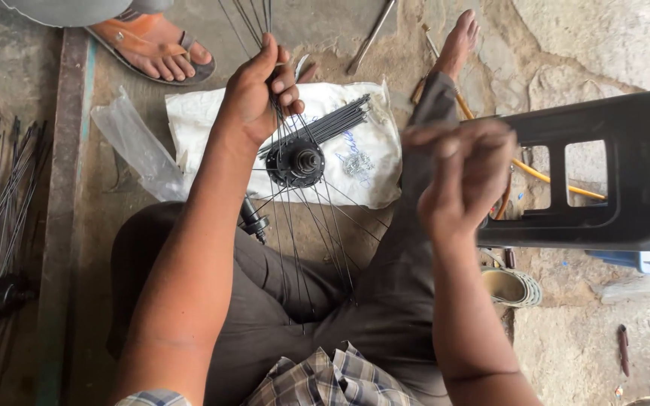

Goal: The person is seen inserting spokes into a bicycle hub.

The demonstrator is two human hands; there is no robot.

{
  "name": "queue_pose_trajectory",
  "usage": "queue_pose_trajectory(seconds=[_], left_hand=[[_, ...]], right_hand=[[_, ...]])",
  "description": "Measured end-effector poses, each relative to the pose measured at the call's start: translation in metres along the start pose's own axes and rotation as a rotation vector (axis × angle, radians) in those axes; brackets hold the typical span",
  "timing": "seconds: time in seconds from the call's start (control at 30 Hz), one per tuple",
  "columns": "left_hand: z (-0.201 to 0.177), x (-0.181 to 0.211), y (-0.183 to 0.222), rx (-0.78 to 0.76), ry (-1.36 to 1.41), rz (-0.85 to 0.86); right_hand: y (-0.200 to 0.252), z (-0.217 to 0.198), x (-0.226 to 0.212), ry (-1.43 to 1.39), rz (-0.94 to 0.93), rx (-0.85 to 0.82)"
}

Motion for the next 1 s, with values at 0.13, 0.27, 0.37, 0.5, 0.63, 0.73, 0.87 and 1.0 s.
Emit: queue_pose_trajectory(seconds=[0.13, 0.27, 0.37, 0.5, 0.63, 0.73, 0.87, 1.0], left_hand=[[-0.001, -0.002, 0.001, 0.018, 0.002, 0.015], [-0.002, -0.002, -0.003, 0.016, 0.01, 0.01], [-0.004, -0.004, -0.006, 0.007, 0.025, -0.004], [-0.007, -0.004, -0.003, 0.021, 0.011, -0.012], [-0.004, -0.003, -0.001, 0.02, -0.019, -0.006], [-0.001, -0.002, 0.001, 0.025, -0.033, 0.002], [-0.002, -0.002, 0.001, 0.016, -0.028, 0.001], [-0.003, -0.002, -0.003, 0.022, -0.016, -0.013]], right_hand=[[0.019, 0.007, -0.003, -0.03, 0.114, -0.026], [0.022, 0.002, 0.003, -0.015, 0.107, 0.021], [0.022, 0.001, 0.007, -0.01, 0.094, 0.025], [0.024, 0.002, 0.008, 0.024, 0.082, 0.005], [0.026, 0.004, 0.002, 0.062, 0.061, -0.035], [0.027, 0.007, -0.004, 0.121, 0.057, -0.05], [0.027, 0.009, -0.005, 0.132, 0.022, -0.096], [0.004, 0.032, -0.033, 0.497, -0.061, -0.409]])
Point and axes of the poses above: each hand's wrist, its own y-axis away from the middle knuckle, its own z-axis out of the palm, x = y × z, the point moved 3 cm from there along -y, towards the middle knuckle, and after that the axes turned 5 degrees about -z, right-handed, at the moved point
